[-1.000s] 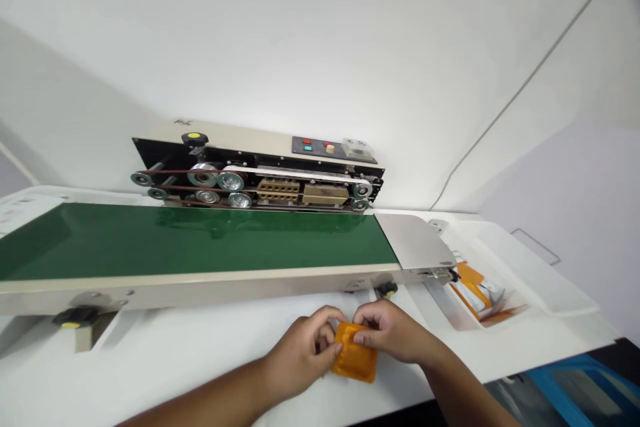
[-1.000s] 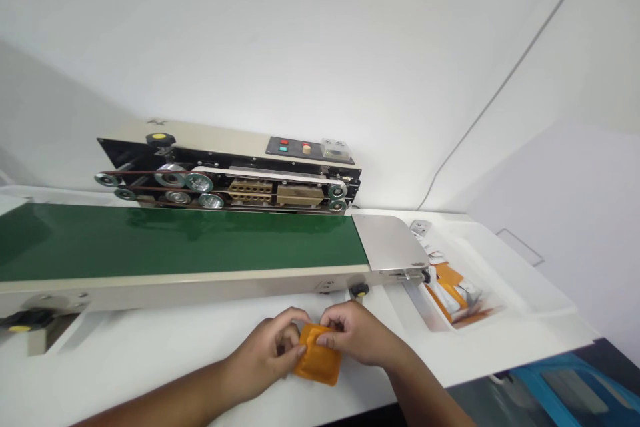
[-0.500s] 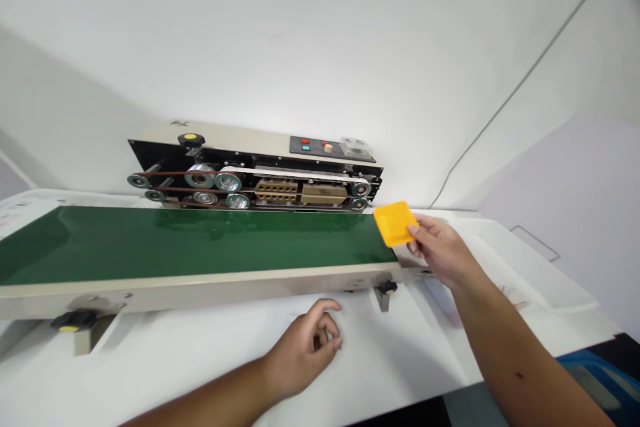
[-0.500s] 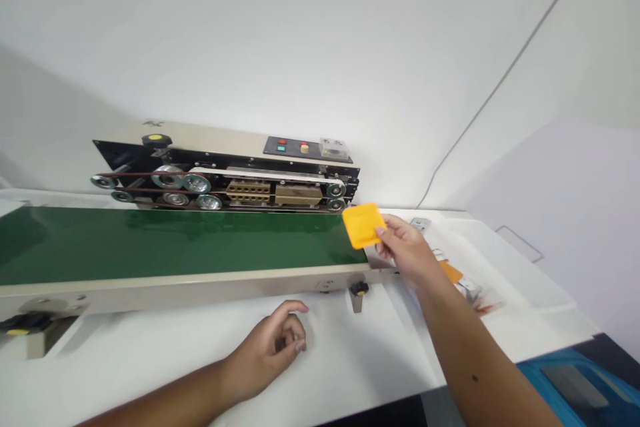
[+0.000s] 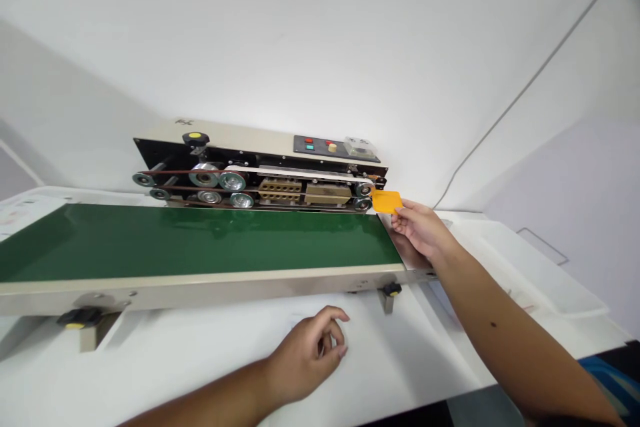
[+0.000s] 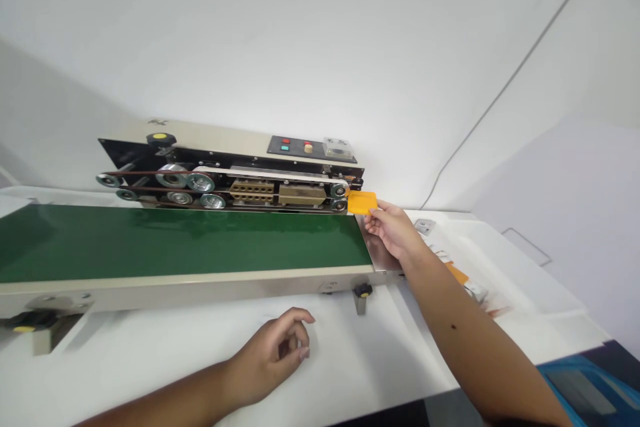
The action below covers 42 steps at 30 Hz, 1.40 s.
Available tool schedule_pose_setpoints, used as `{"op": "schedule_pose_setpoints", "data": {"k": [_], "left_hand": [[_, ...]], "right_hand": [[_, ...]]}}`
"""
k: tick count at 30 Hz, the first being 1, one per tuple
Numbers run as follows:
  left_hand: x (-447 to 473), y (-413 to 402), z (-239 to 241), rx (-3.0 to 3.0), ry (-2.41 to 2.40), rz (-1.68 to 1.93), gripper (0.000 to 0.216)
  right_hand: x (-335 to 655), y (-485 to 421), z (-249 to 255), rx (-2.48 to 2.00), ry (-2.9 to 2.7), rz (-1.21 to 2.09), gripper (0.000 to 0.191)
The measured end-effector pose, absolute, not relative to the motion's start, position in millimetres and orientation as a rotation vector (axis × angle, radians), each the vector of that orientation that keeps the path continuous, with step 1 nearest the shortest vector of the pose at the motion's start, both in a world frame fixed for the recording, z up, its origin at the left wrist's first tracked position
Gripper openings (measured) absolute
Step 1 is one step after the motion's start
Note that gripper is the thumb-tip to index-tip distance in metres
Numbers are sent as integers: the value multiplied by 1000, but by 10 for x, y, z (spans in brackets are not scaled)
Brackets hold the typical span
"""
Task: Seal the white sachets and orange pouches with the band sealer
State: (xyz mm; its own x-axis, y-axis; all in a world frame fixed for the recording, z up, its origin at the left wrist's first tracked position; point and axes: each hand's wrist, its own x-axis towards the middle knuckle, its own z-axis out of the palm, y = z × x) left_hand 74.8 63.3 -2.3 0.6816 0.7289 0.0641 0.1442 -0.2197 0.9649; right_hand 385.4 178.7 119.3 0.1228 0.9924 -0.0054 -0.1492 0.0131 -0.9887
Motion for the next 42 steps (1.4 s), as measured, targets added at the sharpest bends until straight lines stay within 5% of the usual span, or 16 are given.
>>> {"op": "schedule_pose_setpoints", "data": {"k": [7, 12, 15, 19, 21, 24, 29, 33, 42], "left_hand": [[749, 631, -1, 1737, 708, 624, 31], [752, 633, 2, 1742, 707, 633, 30], [758, 638, 0, 1736, 707, 646, 30], [753, 637, 12, 1742, 695, 689, 21], [731, 634, 36, 1769, 667, 739, 10], [679, 640, 93, 1778, 497, 737, 30], [617, 697, 156, 1547, 153, 125, 62], [575, 742, 112, 1388, 139, -76, 70], [518, 767, 106, 1074, 171, 103, 61]], "right_hand": [[3755, 1856, 1217, -1130, -1074, 1283, 23], [3661, 1912, 1277, -1244, -1078, 1225, 44], [3571, 1815, 1302, -1378, -1194, 932, 52], [3360, 1328, 1197, -1261, -1466, 152, 28], [3212, 1019, 1037, -1033, -1760, 13, 21], [2960, 691, 698, -776, -2270, 217, 30], [2651, 596, 219, -844, -2545, 608, 46], [2574, 614, 76, -783, -2722, 687, 68], [2562, 693, -21, -846, -2702, 699, 53]]}}
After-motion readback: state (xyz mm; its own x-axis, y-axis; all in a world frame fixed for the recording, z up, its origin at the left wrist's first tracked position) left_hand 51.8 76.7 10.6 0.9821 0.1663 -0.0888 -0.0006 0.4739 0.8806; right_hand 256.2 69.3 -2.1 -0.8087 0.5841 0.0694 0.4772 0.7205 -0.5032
